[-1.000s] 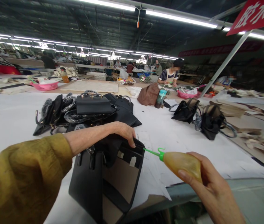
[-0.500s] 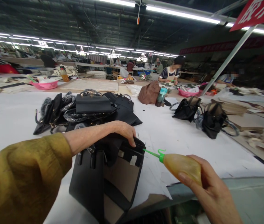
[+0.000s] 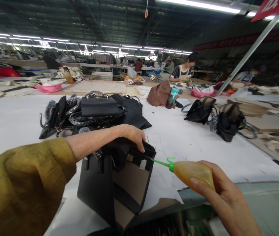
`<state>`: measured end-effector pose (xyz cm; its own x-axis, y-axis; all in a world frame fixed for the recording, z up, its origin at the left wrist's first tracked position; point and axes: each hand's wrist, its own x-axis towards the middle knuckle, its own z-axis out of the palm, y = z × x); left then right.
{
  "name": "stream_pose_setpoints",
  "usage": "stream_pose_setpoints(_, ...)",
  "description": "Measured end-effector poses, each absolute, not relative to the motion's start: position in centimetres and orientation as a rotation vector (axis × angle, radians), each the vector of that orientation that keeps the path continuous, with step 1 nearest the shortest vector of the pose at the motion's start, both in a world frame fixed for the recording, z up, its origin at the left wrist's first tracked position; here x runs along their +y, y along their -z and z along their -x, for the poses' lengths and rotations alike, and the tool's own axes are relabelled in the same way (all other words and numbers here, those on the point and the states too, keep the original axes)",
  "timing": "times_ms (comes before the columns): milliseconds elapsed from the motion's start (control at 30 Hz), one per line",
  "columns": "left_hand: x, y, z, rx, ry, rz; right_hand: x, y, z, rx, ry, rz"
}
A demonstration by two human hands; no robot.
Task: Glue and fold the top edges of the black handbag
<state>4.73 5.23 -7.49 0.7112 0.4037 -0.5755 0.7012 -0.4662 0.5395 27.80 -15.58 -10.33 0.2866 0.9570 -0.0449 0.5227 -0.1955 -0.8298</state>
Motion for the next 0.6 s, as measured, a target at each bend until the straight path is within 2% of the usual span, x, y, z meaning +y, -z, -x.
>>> stream_pose_setpoints(467,4.7,6.72,-4.76,0.755,0.511,-2.198,-16.15,10.83,-28.15,-1.311,-0.579,1.839)
stream_pose_setpoints(600,4.55,6.59,-4.86,0.739,0.563,-2.273,-16.06,10.76,-27.99,-1.358,-0.66,1.827)
